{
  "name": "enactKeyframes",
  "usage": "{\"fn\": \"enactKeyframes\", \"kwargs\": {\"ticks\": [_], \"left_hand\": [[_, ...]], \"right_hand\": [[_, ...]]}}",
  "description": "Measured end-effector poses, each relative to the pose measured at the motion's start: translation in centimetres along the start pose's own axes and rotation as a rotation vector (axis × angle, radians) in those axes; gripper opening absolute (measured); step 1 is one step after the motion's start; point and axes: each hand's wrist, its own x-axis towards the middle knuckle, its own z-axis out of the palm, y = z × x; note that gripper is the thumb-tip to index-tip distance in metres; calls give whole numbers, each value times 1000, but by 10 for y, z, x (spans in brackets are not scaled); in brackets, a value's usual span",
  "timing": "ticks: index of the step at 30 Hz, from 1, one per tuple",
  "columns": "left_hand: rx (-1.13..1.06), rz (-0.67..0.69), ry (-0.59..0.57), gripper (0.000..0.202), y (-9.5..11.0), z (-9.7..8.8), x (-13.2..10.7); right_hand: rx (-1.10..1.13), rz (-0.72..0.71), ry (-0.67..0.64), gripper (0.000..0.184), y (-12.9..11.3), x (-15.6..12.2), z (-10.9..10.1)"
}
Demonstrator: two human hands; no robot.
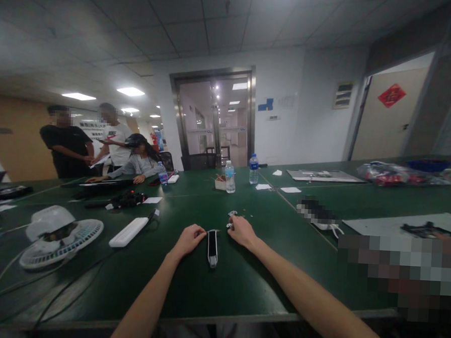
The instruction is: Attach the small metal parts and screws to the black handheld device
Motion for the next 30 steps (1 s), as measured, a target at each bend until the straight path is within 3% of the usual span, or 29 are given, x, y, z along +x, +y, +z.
{"fn": "enactKeyframes", "kwargs": {"ticks": [7, 15, 20, 30], "left_hand": [[-17, 21, -16, 26, 1, 0, 2], [-34, 3, -47, 25, 5, -3, 5], [-31, -20, -54, 24, 5, -4, 5], [-6, -9, -31, 23, 1, -2, -1]], "right_hand": [[165, -126, -50, 13, -24, -2, 14], [258, 22, -5, 13, -17, 1, 11], [308, -112, -45, 17, -15, -1, 9], [356, -183, -45, 21, -13, -5, 4]]}}
